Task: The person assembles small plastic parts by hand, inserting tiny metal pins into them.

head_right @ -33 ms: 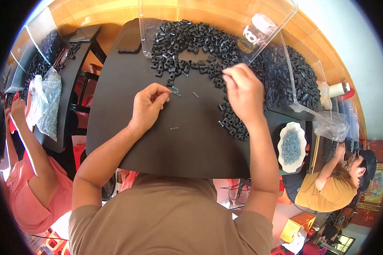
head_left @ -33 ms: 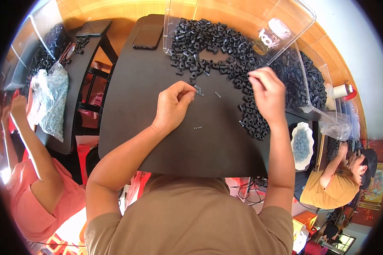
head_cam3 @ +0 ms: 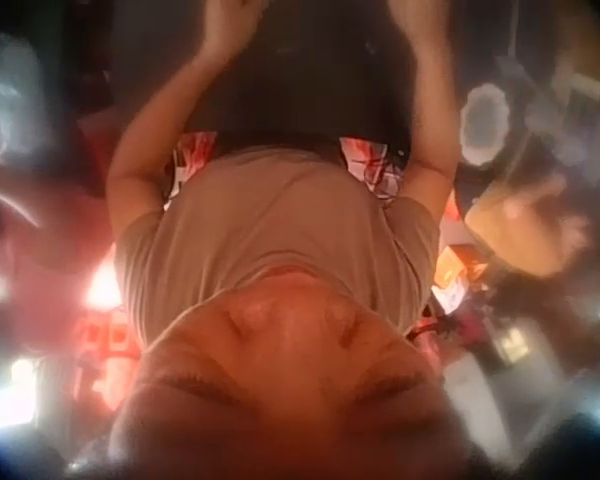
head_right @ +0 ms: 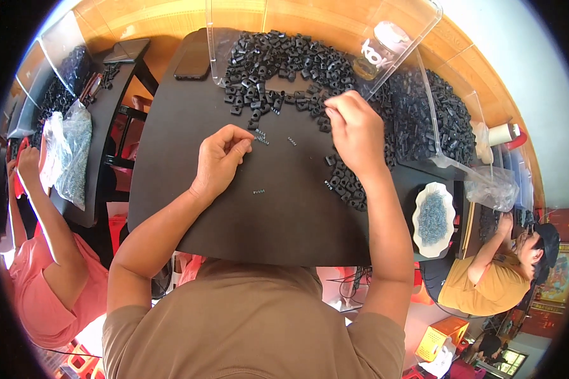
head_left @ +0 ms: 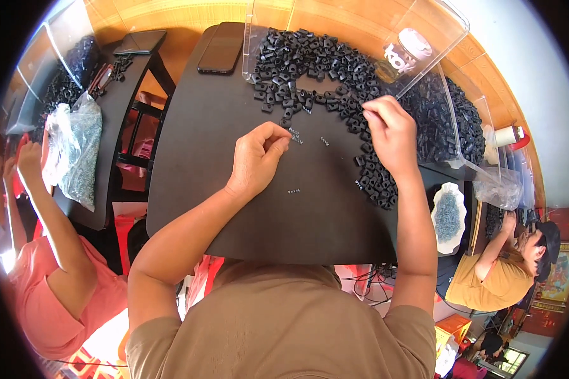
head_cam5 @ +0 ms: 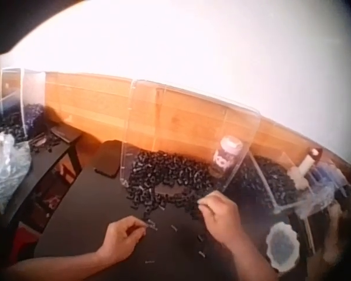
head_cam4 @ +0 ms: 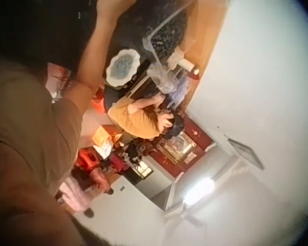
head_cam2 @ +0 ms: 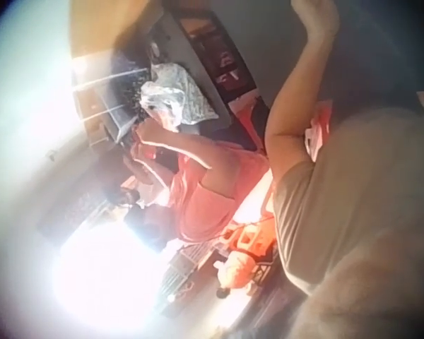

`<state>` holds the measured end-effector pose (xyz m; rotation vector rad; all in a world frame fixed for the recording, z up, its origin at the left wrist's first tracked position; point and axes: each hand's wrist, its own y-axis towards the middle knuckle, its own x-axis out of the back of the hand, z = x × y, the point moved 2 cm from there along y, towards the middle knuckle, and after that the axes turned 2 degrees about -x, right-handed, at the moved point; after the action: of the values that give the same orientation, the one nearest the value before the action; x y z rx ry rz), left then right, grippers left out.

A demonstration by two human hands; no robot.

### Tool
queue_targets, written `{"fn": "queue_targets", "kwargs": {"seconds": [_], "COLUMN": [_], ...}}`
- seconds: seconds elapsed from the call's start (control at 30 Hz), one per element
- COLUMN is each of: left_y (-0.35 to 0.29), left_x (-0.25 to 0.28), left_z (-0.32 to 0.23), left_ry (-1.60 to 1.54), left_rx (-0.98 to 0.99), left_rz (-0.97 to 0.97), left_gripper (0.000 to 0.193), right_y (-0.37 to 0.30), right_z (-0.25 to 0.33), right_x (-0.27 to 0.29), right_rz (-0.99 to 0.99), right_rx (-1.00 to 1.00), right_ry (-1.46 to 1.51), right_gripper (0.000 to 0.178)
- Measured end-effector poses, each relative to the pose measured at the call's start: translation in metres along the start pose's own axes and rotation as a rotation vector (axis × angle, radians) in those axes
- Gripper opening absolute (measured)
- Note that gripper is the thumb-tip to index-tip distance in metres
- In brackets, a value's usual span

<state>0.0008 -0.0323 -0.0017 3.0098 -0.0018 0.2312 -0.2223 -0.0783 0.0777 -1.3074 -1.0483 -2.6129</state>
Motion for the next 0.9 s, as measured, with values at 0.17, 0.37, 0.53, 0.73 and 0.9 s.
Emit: {"fn": "queue_targets", "kwargs": {"seconds": [0.17, 0.37, 0.53, 0.73, 0.9], "left_y": [0.000, 0.000, 0.001, 0.002, 0.002], "left_x": [-0.002, 0.001, 0.001, 0.000, 0.004], "left_z": [0.001, 0.002, 0.003, 0.006, 0.002], "left_ry": [-0.007, -0.012, 0.000, 0.017, -0.024], "left_rx": [0.002, 0.024, -0.056, -0.083, 0.022], "left_rz": [0.008, 0.035, 0.045, 0.046, 0.038], "left_gripper": [0.005, 0.006, 0.005, 0.005, 0.006], "right_y": [0.034, 0.063, 0.073, 0.067, 0.063], "right_z": [-0.038, -0.050, -0.056, -0.058, -0.045], "right_x": [-0.046, -0.085, -0.099, -0.096, -0.089], "right_rz": [0.079, 0.228, 0.284, 0.247, 0.295], "right_rx": [-0.038, -0.048, -0.070, -0.005, 0.037], "right_ry": [-0.125, -0.254, -0.332, -0.363, -0.376], "right_gripper": [0.004, 0.007, 0.012, 0.010, 0.012]}}
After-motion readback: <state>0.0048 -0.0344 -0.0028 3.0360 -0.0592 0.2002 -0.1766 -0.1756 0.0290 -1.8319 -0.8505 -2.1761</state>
